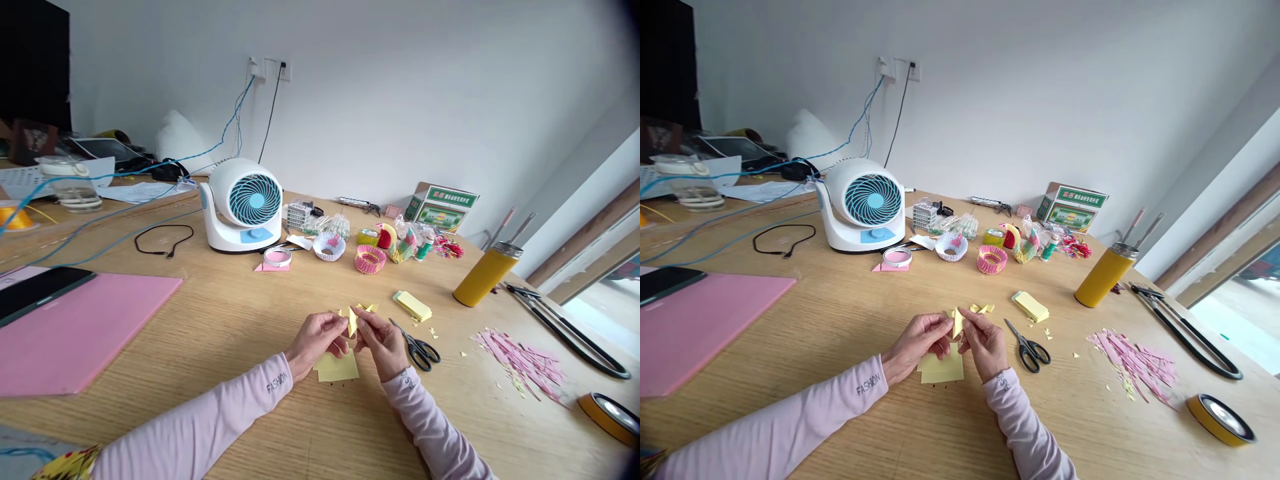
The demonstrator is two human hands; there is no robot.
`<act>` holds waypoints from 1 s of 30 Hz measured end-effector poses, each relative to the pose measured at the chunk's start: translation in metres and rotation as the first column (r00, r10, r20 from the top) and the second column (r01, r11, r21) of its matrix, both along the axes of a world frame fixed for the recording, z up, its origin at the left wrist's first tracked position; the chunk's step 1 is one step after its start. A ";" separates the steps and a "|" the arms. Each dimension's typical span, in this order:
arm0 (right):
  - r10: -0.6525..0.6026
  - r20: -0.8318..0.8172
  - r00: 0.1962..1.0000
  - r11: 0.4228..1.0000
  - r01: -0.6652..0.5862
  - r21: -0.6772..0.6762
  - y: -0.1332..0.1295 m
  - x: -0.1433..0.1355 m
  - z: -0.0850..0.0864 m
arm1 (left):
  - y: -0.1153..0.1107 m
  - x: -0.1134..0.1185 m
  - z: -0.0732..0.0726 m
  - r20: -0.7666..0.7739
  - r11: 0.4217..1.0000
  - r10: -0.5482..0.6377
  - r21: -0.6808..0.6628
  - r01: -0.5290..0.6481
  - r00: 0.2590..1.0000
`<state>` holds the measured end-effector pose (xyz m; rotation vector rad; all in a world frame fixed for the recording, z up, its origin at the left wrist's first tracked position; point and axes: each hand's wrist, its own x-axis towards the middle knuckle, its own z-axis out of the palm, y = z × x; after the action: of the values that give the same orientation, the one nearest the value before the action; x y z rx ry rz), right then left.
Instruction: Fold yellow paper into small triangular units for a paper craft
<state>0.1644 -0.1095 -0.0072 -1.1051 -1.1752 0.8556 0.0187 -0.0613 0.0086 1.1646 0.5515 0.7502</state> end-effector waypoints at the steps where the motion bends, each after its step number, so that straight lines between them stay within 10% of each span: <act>1: -0.013 -0.006 1.000 1.000 0.013 0.000 0.000 0.000 0.001 | 0.000 -0.001 -0.001 0.014 0.999 -0.034 -0.036 0.035 0.999; 8: -0.054 0.127 0.991 0.998 0.049 0.035 -0.002 -0.001 0.001 | 0.000 -0.004 0.001 0.024 0.986 -0.088 -0.138 0.091 0.996; 15: -0.075 0.264 0.962 0.996 0.058 0.072 -0.003 -0.004 -0.002 | 0.001 0.002 -0.005 -0.082 0.982 0.074 0.178 -0.059 0.994; 30: -0.097 0.248 0.964 0.994 0.083 0.066 -0.004 -0.004 -0.001 | 0.000 0.001 -0.005 -0.152 0.926 0.122 0.373 -0.058 0.981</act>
<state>0.1605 -0.1131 -0.0078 -1.2374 -1.3386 0.6215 0.0194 -0.0611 0.0039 1.5721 0.6292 0.8606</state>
